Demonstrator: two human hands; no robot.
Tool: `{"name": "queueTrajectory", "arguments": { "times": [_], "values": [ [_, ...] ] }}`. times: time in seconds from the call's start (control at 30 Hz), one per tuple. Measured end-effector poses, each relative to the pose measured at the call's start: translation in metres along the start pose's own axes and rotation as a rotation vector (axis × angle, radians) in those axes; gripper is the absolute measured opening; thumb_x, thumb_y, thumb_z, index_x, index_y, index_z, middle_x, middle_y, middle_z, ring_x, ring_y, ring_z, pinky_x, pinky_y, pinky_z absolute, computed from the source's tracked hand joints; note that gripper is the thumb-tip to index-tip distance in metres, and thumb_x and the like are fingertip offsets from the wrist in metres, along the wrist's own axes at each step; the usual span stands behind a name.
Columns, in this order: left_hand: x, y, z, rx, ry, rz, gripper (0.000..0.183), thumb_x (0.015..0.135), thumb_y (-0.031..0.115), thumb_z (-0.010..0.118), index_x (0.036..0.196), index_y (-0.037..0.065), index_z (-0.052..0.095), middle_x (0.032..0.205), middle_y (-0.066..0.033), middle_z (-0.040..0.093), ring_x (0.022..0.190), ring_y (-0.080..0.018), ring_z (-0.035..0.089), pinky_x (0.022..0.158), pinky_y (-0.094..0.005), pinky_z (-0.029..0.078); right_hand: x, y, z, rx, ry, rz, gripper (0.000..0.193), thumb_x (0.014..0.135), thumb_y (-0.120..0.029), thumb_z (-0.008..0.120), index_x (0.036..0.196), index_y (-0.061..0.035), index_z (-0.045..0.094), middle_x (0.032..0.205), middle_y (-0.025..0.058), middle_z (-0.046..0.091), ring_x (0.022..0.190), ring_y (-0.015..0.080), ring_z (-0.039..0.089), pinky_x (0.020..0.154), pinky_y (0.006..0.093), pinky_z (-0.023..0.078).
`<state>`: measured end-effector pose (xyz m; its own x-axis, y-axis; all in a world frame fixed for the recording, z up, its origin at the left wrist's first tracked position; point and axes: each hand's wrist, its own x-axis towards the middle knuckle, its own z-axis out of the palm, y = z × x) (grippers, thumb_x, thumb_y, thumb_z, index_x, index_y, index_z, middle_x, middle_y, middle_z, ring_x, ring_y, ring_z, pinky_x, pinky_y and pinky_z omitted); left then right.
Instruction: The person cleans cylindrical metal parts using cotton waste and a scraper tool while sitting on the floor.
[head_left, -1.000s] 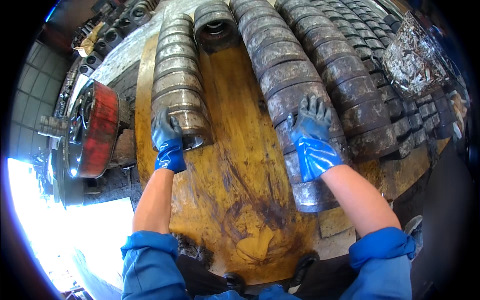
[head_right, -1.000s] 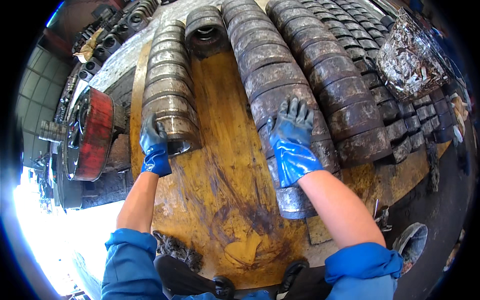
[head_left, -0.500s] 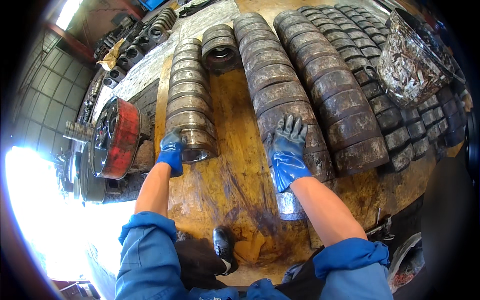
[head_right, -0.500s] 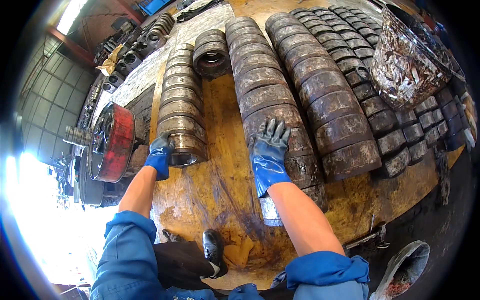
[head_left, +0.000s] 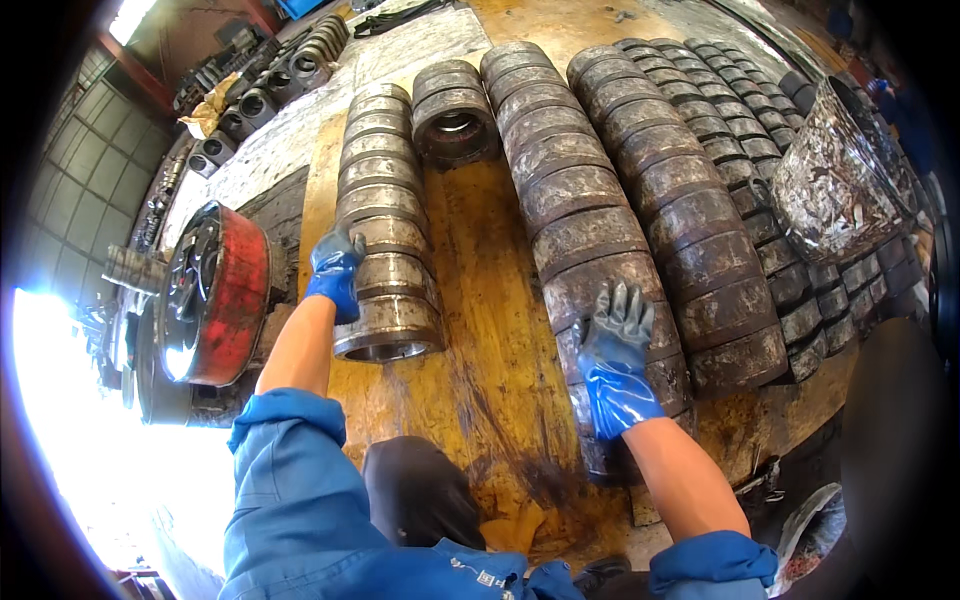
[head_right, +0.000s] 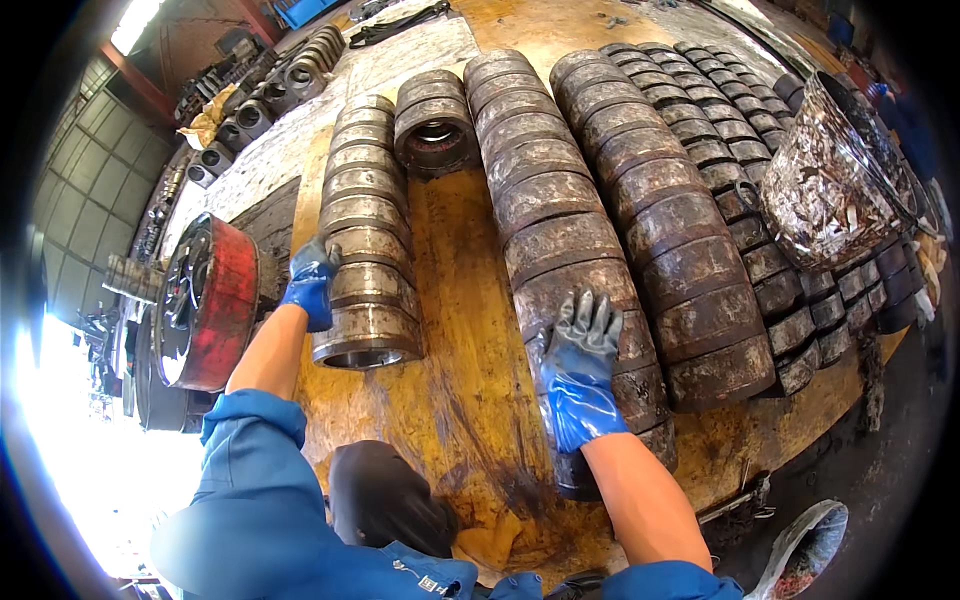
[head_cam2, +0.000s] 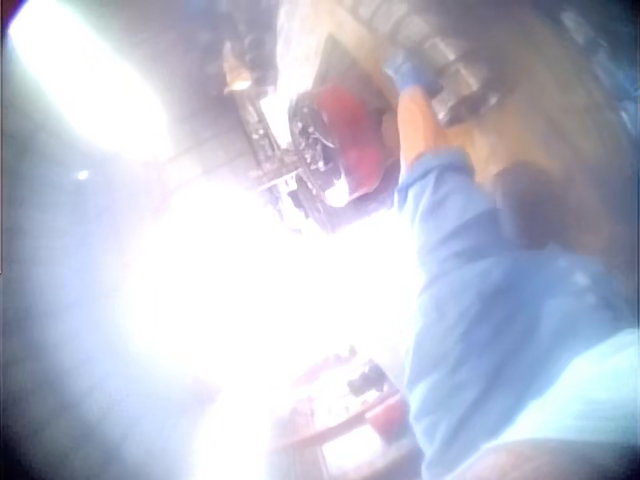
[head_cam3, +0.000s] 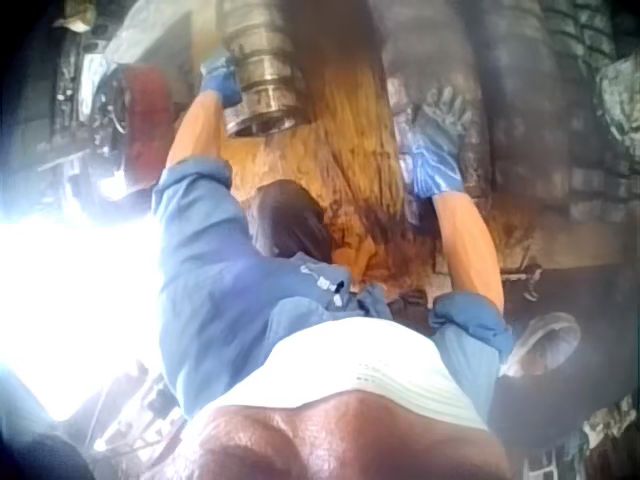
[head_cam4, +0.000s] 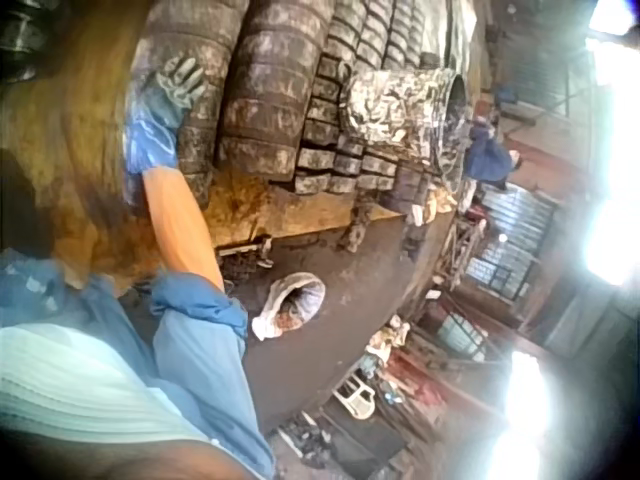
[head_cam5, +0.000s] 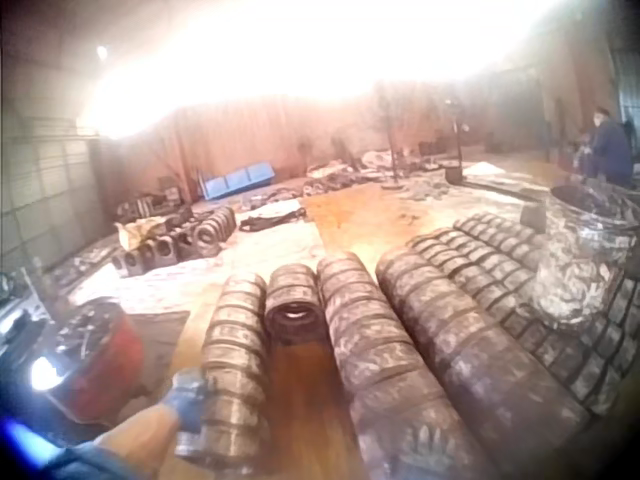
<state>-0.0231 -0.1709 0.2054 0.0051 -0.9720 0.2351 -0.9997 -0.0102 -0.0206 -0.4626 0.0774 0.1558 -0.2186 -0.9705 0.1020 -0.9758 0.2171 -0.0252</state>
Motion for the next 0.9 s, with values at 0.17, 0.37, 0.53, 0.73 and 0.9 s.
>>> {"name": "queueTrajectory", "arguments": {
  "times": [0.17,0.37,0.53,0.73,0.9],
  "values": [
    [0.036,0.021,0.027,-0.07,-0.078,-0.07,0.044,0.092,0.039,0.059,0.129,0.015,0.059,0.112,-0.0236,0.069,0.103,-0.0438,0.066,0.089,-0.053,0.052,-0.004,0.011,0.013,-0.047,0.191,-0.029,0.069,0.089,-0.043,0.058,0.145,-0.0039,0.046,0.154,0.0169,0.04,0.144,0.0334,0.034,0.12,0.0532,0.021],
    [0.04,0.016,0.052,-0.215,0.245,-0.106,0.046,0.094,0.033,0.056,0.133,0.009,0.058,0.126,-0.0231,0.064,0.113,-0.0418,0.062,0.096,-0.0501,0.05,0.007,0.006,-0.02,-0.05,0.132,-0.076,0.06,0.086,-0.038,0.064,0.136,-0.0049,0.056,0.143,0.0171,0.05,0.135,0.034,0.046,0.114,0.0507,0.034],
    [0.042,0.017,0.055,-0.238,0.195,-0.119,0.049,0.095,0.028,0.056,0.137,0.005,0.054,0.134,-0.0253,0.059,0.121,-0.0435,0.058,0.104,-0.0484,0.046,0.121,-0.002,-0.038,0.25,0.269,-0.148,0.054,0.09,-0.033,0.066,0.131,0.0011,0.057,0.124,0.0246,0.062,0.118,0.0419,0.059,0.105,0.0488,0.045],
    [0.05,0.02,0.053,-0.26,0.181,-0.04,0.054,0.093,0.021,0.057,0.143,0.003,0.049,0.145,-0.0244,0.051,0.132,-0.0414,0.05,0.113,-0.0447,0.039,0.362,-0.026,0.023,0.338,0.288,0.16,0.066,0.094,-0.046,0.056,0.139,0.0012,0.052,0.139,0.0231,0.056,0.129,0.0381,0.053,0.108,0.0475,0.042],
    [0.047,0.016,0.028,-0.194,0.087,-0.108,0.053,0.092,0.018,0.058,0.141,0.001,0.05,0.146,-0.0241,0.05,0.133,-0.0421,0.049,0.115,-0.0453,0.037,0.394,-0.07,0.032,0.235,0.178,0.372,0.064,0.095,-0.051,0.05,0.139,-0.005,0.053,0.144,0.0187,0.054,0.132,0.0345,0.052,0.105,0.0512,0.042]
  ]
}}
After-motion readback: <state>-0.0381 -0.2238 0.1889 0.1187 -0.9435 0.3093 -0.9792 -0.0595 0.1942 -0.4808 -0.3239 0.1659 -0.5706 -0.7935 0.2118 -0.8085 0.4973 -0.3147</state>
